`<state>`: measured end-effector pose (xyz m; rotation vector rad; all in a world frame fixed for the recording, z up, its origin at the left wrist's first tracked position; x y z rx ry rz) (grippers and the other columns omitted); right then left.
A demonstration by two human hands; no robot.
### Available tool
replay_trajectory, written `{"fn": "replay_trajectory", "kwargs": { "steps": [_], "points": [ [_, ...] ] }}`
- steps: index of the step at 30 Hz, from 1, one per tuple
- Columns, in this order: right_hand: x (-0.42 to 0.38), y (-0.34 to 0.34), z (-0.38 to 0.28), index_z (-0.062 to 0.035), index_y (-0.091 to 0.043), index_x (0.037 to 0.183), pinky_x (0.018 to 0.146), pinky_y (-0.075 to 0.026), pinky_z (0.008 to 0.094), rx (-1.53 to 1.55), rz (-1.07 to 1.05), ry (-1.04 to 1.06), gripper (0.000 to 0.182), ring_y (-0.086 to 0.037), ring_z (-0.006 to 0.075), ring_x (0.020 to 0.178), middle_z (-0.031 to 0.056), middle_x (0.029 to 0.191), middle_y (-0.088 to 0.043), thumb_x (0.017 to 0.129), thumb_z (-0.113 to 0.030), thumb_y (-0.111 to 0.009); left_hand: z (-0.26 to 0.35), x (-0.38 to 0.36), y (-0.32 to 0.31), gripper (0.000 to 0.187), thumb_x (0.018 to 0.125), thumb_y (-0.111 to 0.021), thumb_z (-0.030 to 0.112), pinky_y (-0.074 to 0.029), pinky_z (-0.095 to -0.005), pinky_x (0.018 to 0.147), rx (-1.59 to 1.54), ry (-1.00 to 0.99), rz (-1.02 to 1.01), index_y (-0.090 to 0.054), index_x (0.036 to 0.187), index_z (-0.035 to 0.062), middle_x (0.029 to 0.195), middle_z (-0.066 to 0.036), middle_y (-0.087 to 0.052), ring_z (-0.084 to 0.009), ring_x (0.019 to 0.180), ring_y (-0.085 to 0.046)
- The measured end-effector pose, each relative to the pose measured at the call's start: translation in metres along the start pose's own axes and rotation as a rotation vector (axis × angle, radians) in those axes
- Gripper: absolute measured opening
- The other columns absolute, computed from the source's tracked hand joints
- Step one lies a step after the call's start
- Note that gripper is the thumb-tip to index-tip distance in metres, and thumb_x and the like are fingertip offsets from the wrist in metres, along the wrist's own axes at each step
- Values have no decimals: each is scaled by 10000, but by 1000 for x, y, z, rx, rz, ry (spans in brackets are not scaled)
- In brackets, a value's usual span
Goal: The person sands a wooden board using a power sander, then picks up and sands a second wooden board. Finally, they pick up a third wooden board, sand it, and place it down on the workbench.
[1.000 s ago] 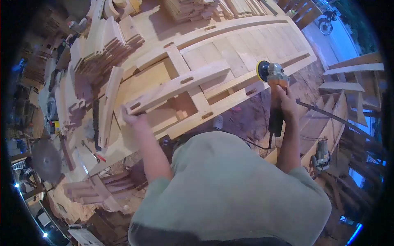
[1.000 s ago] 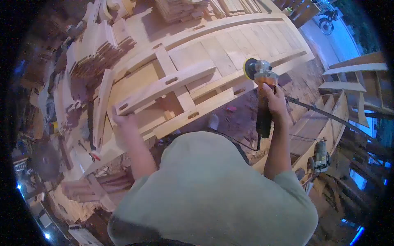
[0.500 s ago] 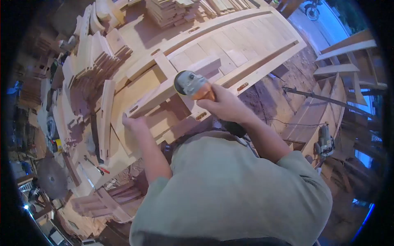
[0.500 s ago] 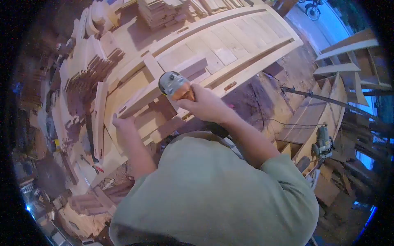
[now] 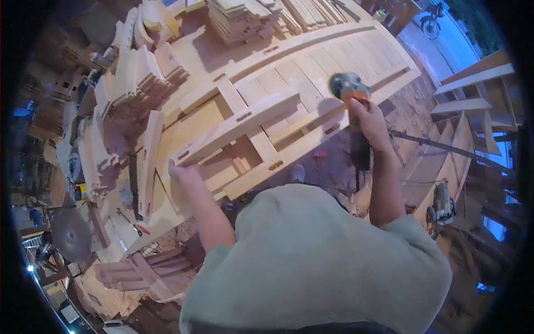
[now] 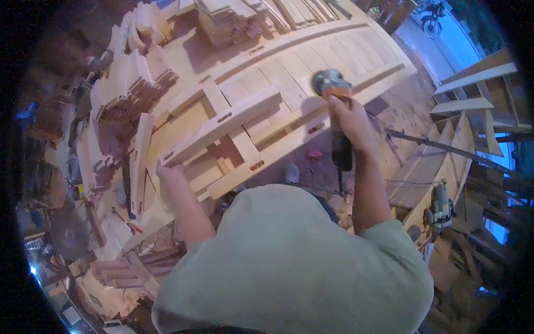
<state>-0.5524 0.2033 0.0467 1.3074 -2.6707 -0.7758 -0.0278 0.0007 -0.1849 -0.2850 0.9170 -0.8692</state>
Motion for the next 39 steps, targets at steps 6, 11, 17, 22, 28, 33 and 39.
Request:
{"fn": "replay_trajectory", "kwargs": {
  "steps": [6, 11, 17, 22, 28, 33, 39],
  "points": [
    [10, 34, 50, 1, -623, 1191, 807, -472, 282, 275, 90, 89, 372, -582, 122, 890, 32, 986, -645, 933, -268, -620, 74, 8, 34, 455, 918, -454, 387, -471, -588, 975, -150, -134, 28, -575, 1160, 21, 1120, -179, -609, -408, 1095, -576],
    [3, 29, 61, 9, -611, 1188, 802, -471, 289, 327, 66, 35, 383, -579, 126, 888, 40, 993, -641, 920, -265, -627, 50, 14, 47, 379, 917, -486, 360, -518, -557, 913, -121, -15, 129, -613, 1075, 39, 1004, -147, -631, -369, 1016, -618],
    [-24, -38, 7, 1, -609, 1155, 761, -474, 285, 123, -199, 72, 363, -573, 115, 848, 36, 979, -633, 909, -266, -622, -34, -13, -31, 315, 952, -453, 236, -517, -550, 893, -279, 85, -193, -625, 1037, -14, 1018, -154, -657, -333, 968, -627],
    [-85, -115, -94, 24, -562, 1162, 770, -494, 281, -65, -491, -13, 386, -596, 121, 863, 48, 959, -636, 883, -211, -685, -64, -60, -95, 311, 993, -441, 278, -513, -476, 926, -411, 178, -449, -644, 1042, 47, 1001, -133, -662, -312, 968, -631],
    [-114, -192, -131, 44, -552, 1157, 819, -503, 346, -143, -785, 193, 459, -633, 198, 914, 131, 984, -653, 876, -284, -706, -52, -84, -110, 291, 1045, -413, 314, -525, -399, 889, -298, -20, -697, -590, 1025, 84, 1019, -83, -636, -229, 973, -631],
    [-121, -221, -140, 50, -545, 1175, 778, -499, 323, -170, -829, 267, 465, -622, 178, 866, 113, 959, -646, 874, -269, -701, -56, -91, -112, 268, 1052, -400, 334, -521, -363, 890, -311, 164, -765, -533, 1031, 102, 1013, -70, -609, -201, 955, -621],
    [-105, -200, -122, 55, -561, 1170, 789, -503, 322, -156, -758, 245, 472, -623, 173, 876, 109, 953, -656, 867, -278, -701, -42, -100, -110, 291, 1038, -426, 344, -510, -412, 895, -134, -54, -598, -565, 996, 92, 1018, -72, -589, -252, 967, -614]
  ]
}}
Point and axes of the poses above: each hand's wrist, its own x-axis towards the middle knuckle, its own y-axis out of the back of the hand, z = x × y, the point moved 7 cm from there along x, towards the middle knuckle
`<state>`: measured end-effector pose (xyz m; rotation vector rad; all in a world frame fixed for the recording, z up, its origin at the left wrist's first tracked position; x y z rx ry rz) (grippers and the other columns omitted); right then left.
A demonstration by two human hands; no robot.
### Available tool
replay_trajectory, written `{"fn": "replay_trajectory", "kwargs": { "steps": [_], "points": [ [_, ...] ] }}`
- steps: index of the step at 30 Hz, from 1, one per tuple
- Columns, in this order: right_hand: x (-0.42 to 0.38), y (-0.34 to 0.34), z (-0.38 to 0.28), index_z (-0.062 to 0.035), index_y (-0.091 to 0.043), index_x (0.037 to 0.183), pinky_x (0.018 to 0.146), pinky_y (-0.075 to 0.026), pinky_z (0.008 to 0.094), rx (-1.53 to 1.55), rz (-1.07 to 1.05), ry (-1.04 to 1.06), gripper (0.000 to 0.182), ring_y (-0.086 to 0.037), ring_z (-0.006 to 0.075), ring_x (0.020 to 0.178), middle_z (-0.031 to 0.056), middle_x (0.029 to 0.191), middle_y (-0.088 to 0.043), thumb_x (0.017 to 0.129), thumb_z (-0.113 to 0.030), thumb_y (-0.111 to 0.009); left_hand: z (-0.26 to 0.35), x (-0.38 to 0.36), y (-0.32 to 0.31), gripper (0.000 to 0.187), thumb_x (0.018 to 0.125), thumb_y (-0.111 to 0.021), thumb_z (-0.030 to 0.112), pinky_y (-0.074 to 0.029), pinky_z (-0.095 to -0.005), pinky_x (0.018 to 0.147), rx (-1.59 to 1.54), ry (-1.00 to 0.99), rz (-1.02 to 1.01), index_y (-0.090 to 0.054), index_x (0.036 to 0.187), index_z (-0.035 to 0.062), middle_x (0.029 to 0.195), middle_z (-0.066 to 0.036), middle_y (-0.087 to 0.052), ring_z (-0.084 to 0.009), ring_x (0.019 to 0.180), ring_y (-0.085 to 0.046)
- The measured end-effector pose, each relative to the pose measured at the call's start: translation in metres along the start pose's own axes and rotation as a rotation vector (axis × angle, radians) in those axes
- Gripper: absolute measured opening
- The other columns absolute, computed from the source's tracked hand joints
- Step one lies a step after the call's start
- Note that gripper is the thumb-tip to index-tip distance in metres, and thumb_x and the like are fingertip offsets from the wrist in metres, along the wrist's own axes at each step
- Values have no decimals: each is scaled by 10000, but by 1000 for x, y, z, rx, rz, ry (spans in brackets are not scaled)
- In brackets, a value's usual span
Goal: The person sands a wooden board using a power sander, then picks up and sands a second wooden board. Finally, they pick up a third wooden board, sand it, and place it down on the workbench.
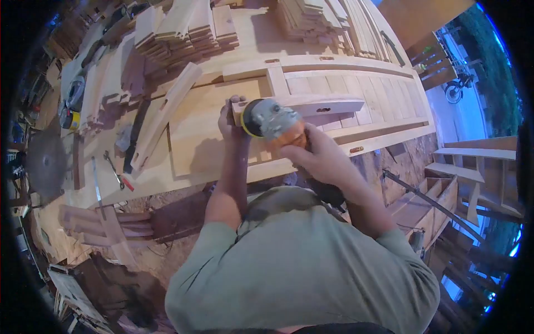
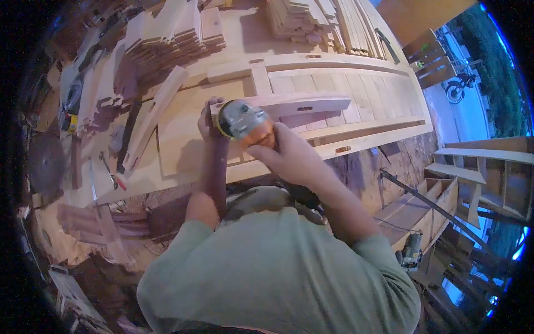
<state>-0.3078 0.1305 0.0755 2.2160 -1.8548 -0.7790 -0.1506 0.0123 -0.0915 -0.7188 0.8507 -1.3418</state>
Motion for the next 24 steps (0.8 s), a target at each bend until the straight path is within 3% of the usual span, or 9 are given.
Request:
{"fn": "replay_trajectory", "kwargs": {
  "steps": [3, 4, 6, 11, 13, 17, 20, 22, 24],
  "points": [
    [-8, 30, 19, 45, -585, 1144, 781, -504, 335, -1, 75, -112, 478, -634, 181, 867, 121, 938, -667, 861, -320, -709, -15, 10, 17, 279, 1014, -452, 284, -529, -472, 884, -381, 107, -124, -603, 1047, 52, 1034, -127, -637, -320, 998, -627],
    [-12, 43, 28, 34, -599, 1134, 765, -503, 324, -10, 116, -186, 457, -623, 157, 846, 102, 917, -666, 860, -315, -708, -15, 10, 18, 279, 1014, -452, 284, -529, -472, 884, -379, 115, -126, -603, 1047, 52, 1034, -127, -637, -320, 998, -627],
    [-11, 63, 67, 23, -620, 1117, 743, -497, 305, 25, 197, -148, 423, -605, 126, 825, 72, 888, -662, 865, -306, -702, -17, 10, 35, 238, 985, -493, 265, -515, -455, 893, -224, 29, 162, -617, 986, 61, 973, -91, -644, -279, 955, -619],
    [-28, 121, 94, 35, -637, 1095, 753, -489, 291, 41, 371, -153, 389, -591, 116, 825, 53, 900, -655, 886, -292, -668, -18, 10, 34, 217, 960, -514, 248, -517, -454, 897, -245, 109, 15, -628, 976, 64, 944, -86, -659, -280, 945, -634],
    [-30, 141, 104, 45, -640, 1102, 767, -484, 285, 27, 403, -189, 397, -580, 113, 849, 56, 921, -653, 889, -290, -659, -19, 11, 46, 195, 959, -517, 229, -517, -460, 907, -186, 95, 106, -629, 970, 70, 958, -90, -664, -285, 957, -640],
    [-32, 188, 152, 48, -658, 1063, 729, -507, 320, 40, 566, -279, 436, -640, 153, 810, 73, 888, -667, 870, -343, -687, -18, 12, 48, 190, 958, -524, 223, -513, -474, 918, -147, 14, -18, -641, 957, 73, 973, -98, -666, -292, 967, -637],
    [-35, 224, 164, 51, -678, 1034, 722, -503, 314, -117, 650, -343, 491, -644, 159, 816, 91, 872, -677, 852, -405, -694, -26, 16, 60, 194, 958, -531, 225, -508, -489, 920, -289, 110, 138, -645, 950, 67, 980, -102, -667, -291, 968, -635],
    [-38, 233, 185, 55, -679, 1063, 734, -501, 310, 143, 707, -371, 546, -641, 170, 821, 100, 890, -686, 846, -446, -683, -25, 17, 60, 204, 960, -532, 232, -505, -495, 924, -327, 115, 41, -646, 965, 63, 980, -107, -668, -288, 971, -634],
    [-42, 241, 212, 63, -679, 1060, 752, -494, 301, 116, 752, -382, 562, -629, 167, 836, 90, 918, -680, 856, -461, -665, -16, 17, 71, 209, 959, -534, 239, -502, -498, 930, -280, 70, 84, -645, 977, 62, 985, -109, -669, -290, 980, -635]
  ]
}}
Point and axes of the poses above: each hand's wrist, its own x-axis towards the middle knuckle, its own y-axis out of the back of the hand, z = x × y, the point moved 7 cm from there along x, towards the middle knuckle
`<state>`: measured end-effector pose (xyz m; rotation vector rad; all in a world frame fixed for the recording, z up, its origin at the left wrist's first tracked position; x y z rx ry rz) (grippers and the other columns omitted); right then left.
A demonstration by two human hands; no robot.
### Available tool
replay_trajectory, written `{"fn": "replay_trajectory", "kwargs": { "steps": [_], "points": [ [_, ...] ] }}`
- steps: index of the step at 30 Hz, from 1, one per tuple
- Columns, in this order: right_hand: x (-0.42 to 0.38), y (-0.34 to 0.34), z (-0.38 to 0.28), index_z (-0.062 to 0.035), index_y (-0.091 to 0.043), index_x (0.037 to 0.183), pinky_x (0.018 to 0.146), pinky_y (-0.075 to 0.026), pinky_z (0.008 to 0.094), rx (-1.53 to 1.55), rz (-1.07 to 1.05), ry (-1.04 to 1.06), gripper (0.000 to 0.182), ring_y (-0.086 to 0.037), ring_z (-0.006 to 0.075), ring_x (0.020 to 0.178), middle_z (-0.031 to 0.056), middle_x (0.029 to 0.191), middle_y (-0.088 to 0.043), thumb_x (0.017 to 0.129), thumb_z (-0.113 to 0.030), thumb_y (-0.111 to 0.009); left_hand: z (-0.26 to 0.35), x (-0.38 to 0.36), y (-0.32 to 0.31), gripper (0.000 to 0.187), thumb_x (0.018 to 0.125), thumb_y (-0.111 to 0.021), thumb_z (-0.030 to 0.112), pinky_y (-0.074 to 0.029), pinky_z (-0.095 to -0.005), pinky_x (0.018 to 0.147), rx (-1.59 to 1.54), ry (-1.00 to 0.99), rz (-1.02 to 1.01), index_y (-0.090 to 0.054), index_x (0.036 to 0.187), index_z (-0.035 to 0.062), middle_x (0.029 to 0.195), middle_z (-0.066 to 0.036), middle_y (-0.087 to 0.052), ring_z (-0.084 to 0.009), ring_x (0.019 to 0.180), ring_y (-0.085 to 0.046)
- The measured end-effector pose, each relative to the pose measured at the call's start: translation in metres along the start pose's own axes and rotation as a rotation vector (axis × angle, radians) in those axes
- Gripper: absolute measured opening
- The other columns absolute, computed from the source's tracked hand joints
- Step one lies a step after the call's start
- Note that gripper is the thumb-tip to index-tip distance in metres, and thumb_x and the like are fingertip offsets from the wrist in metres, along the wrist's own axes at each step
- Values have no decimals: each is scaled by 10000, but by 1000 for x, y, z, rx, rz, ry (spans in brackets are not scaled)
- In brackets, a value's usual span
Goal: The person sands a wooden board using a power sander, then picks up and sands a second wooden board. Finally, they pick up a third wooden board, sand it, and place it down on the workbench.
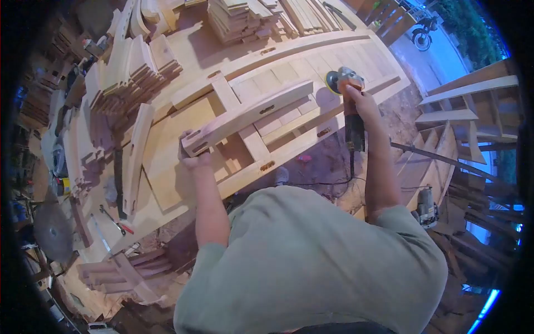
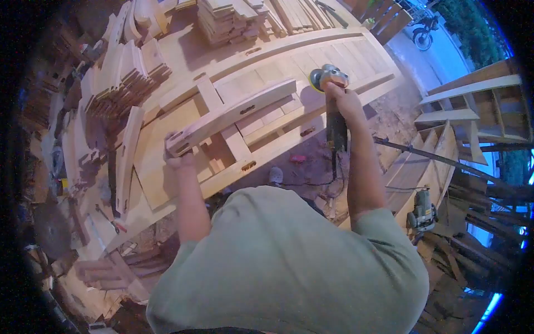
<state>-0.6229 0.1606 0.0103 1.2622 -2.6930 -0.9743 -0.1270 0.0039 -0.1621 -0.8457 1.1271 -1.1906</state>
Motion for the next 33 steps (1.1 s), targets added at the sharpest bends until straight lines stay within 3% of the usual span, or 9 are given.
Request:
{"fn": "replay_trajectory", "kwargs": {
  "steps": [8, 11, 13, 17, 19, 24, 26, 30, 33],
  "points": [
    [-37, -14, 27, -11, -664, 1010, 662, -486, 261, 380, -85, -38, 373, -604, 107, 729, 38, 858, -635, 934, -373, -621, 71, 3, 34, 336, 957, -540, 358, -473, -566, 960, -298, 101, -216, -628, 1063, 52, 1038, -117, -666, -307, 1057, -618],
    [-41, -19, 37, 6, -641, 1046, 663, -493, 256, 378, -91, -39, 382, -612, 113, 732, 45, 872, -641, 941, -360, -619, 97, -21, 6, 498, 971, -463, 492, -461, -599, 964, 193, -83, -105, -600, 1151, 48, 1091, -133, -651, -323, 1093, -599],
    [-53, -23, 25, 12, -628, 1071, 657, -495, 255, 396, -94, -4, 386, -613, 116, 731, 48, 875, -642, 944, -353, -619, 98, -49, -9, 640, 966, -365, 600, -451, -610, 968, 206, 3, 384, -569, 1224, 50, 1127, -142, -636, -337, 1108, -587],
    [-62, -28, 9, 14, -602, 1122, 639, -503, 267, 363, -93, 26, 380, -620, 125, 738, 53, 882, -640, 953, -326, -613, 106, -26, 32, 591, 944, -453, 555, -467, -628, 944, 213, -145, 361, -540, 1306, 95, 1190, -174, -610, -386, 1142, -548],
    [-73, -38, -7, 9, -596, 1133, 629, -505, 272, 413, -156, 22, 372, -619, 128, 735, 53, 874, -636, 954, -318, -610, 101, -25, 38, 540, 949, -453, 541, -478, -620, 923, 115, -295, 393, -581, 1218, 90, 1137, -174, -619, -385, 1101, -567],
    [-110, -79, -62, -19, -578, 1161, 603, -507, 280, 322, -363, 57, 322, -607, 135, 706, 54, 876, -621, 936, -247, -617, 59, -19, 35, 596, 958, -349, 613, -501, -535, 900, 205, -94, 543, -633, 1041, 96, 1010, -101, -661, -324, 987, -612],
    [-120, -103, -74, -17, -577, 1162, 602, -493, 274, 333, -440, 60, 327, -592, 112, 694, 33, 842, -606, 911, -210, -656, 44, -3, 31, 619, 969, -300, 624, -510, -526, 837, -263, -33, 289, -634, 942, 103, 911, -99, -666, -336, 903, -620],
    [-163, -159, -118, 2, -570, 1179, 653, -494, 281, 79, -681, 258, 414, -605, 119, 764, 55, 866, -624, 882, -257, -695, 41, -10, 9, 664, 984, -265, 616, -508, -512, 814, -275, 35, 275, -629, 911, 65, 825, -121, -655, -359, 846, -616],
    [-200, -201, -152, 28, -555, 1204, 744, -502, 312, -118, -853, 403, 479, -623, 158, 840, 93, 938, -650, 870, -279, -708, 44, 1, 0, 700, 989, -242, 617, -502, -519, 831, -210, 12, 10, -624, 919, 34, 805, -145, -646, -375, 834, -617]
  ]
}}
Point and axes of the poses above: each hand's wrist, its own x-axis towards the middle knuckle, its own y-axis out of the back of the hand, z = x × y, the point moved 7 cm from there along x, towards the middle knuckle
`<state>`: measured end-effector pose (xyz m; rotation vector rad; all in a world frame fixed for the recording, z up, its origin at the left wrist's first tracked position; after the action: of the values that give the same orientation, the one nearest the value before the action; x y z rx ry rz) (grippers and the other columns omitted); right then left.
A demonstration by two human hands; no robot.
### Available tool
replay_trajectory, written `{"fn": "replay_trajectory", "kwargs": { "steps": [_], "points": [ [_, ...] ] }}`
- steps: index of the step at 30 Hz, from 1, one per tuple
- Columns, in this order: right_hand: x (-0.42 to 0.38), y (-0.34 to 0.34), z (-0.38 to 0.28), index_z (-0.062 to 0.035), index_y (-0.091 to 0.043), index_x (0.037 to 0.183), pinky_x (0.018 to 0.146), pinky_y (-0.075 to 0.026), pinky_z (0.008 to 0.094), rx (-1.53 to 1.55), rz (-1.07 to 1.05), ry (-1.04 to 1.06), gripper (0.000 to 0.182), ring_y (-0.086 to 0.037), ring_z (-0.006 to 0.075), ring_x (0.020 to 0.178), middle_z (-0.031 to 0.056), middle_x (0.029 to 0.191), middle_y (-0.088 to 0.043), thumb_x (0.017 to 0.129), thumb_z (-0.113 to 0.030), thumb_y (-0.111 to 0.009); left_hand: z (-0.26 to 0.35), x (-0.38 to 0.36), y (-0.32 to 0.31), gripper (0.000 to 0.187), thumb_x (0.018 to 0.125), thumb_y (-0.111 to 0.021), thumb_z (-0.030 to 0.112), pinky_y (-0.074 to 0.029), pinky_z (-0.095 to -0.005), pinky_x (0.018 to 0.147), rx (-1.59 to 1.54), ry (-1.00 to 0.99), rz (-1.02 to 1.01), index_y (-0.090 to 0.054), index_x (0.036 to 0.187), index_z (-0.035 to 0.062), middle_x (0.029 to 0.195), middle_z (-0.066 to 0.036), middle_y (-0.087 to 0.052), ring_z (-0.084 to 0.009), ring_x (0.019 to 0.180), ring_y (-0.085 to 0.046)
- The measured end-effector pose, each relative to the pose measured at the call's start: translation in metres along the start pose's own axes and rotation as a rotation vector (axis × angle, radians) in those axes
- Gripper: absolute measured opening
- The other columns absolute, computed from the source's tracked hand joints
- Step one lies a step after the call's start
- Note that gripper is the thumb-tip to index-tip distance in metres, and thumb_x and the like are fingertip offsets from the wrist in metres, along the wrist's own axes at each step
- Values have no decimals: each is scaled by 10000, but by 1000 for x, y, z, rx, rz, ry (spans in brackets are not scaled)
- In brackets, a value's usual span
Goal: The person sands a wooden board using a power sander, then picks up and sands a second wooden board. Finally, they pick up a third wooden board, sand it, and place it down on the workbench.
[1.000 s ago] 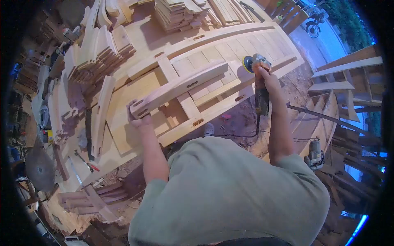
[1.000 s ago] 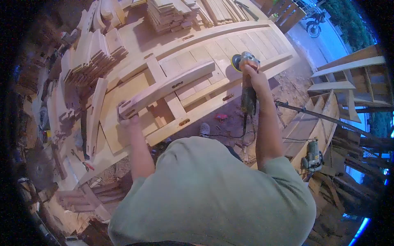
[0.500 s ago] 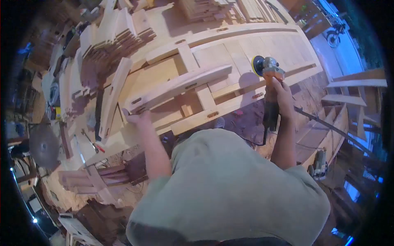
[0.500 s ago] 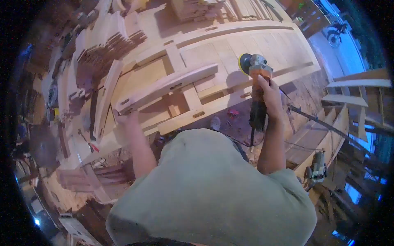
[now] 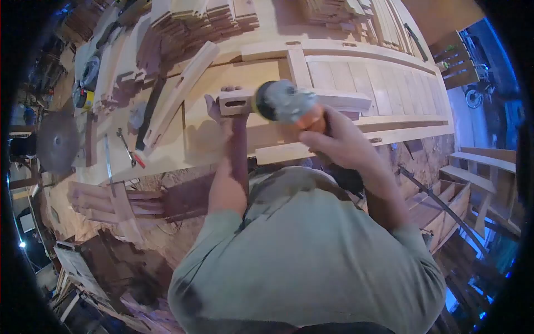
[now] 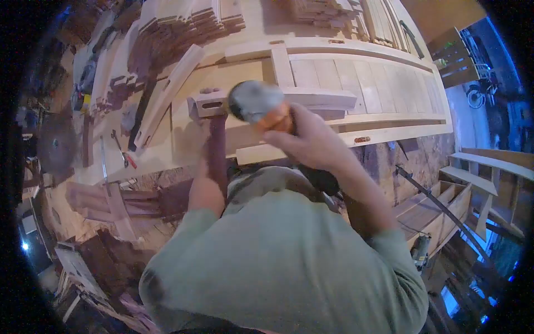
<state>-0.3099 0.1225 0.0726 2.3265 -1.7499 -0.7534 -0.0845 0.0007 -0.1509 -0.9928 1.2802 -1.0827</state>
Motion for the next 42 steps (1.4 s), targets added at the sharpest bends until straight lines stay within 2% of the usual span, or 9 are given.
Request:
{"fn": "replay_trajectory", "kwargs": {
  "steps": [2, 10, 17, 27, 33, 35, 39, 41, 42],
  "points": [
    [9, -22, -29, 41, -546, 1224, 803, -497, 316, -136, -46, 99, 499, -610, 155, 880, 97, 988, -653, 865, -264, -712, 1, 14, -1, 724, 963, -278, 663, -494, -531, 863, 67, -8, -212, -629, 931, 31, 844, -164, -657, -377, 861, -623],
    [23, -49, -58, 57, -545, 1199, 786, -506, 360, -296, -127, 101, 538, -647, 196, 893, 158, 950, -678, 849, -304, -734, -10, -9, -15, 789, 912, -329, 738, -494, -531, 882, 101, 295, -211, -663, 981, 26, 977, -199, -688, -384, 898, -639],
    [-10, 15, 7, 1, -583, 1159, 680, -490, 280, -33, -30, -216, 403, -600, 109, 760, 51, 849, -635, 872, -250, -712, 8, -3, 0, 740, 924, -389, 682, -513, -489, 842, 155, 73, -99, -698, 859, 13, 839, -157, -688, -366, 877, -639],
    [-63, 133, 119, 35, -595, 1147, 642, -484, 260, 168, 374, -309, 415, -583, 91, 724, 13, 833, -612, 902, -289, -675, 17, 4, 22, 549, 847, -566, 618, -506, -503, 833, 179, -76, 116, -655, 802, 78, 786, -97, -666, -329, 844, -617],
    [-82, 193, 176, 14, -660, 1074, 697, -476, 274, -20, 573, -398, 425, -585, 101, 764, 31, 870, -637, 895, -372, -665, 13, 7, 21, 565, 867, -522, 620, -496, -502, 832, 152, -25, -53, -656, 831, 73, 800, -83, -664, -326, 858, -598],
    [-92, 200, 183, -1, -667, 1051, 691, -473, 279, 273, 785, -326, 430, -586, 108, 766, 29, 873, -629, 896, -401, -662, 20, 14, 33, 569, 873, -511, 616, -494, -499, 836, 144, -43, -61, -654, 831, 67, 811, -80, -666, -324, 857, -599],
    [-116, 191, 212, -47, -608, 1045, 598, -483, 280, 632, 1006, -189, 332, -594, 136, 676, 37, 808, -601, 937, -360, -608, 154, 76, 66, 368, 868, -562, 464, -519, -501, 748, -2681, 709, -393, -680, 838, 117, 843, -68, -667, -312, 845, -627],
    [-129, 191, 233, -50, -596, 1062, 627, -496, 290, 686, 994, -123, 322, -601, 151, 714, 42, 832, -600, 945, -351, -599, 237, 37, -23, 263, 866, -566, 389, -518, -496, 705, -2893, 946, -347, -655, 895, 144, 866, -62, -648, -301, 860, -634],
    [-138, 194, 249, -53, -594, 1074, 641, -500, 292, 721, 1007, -105, 323, -598, 151, 723, 39, 833, -596, 944, -348, -603, 235, -8, -92, 259, 866, -568, 376, -511, -508, 673, -3212, 1621, -153, -643, 902, 131, 853, -60, -630, -288, 843, -632]
  ]
}}
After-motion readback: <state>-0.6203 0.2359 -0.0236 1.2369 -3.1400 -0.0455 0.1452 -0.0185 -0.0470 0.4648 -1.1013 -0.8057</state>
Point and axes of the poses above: each hand's wrist, its own x-axis towards the middle knuckle, its own y-axis out of the back of the hand, z = x × y, the point moved 7 cm from there along x, towards the middle knuckle
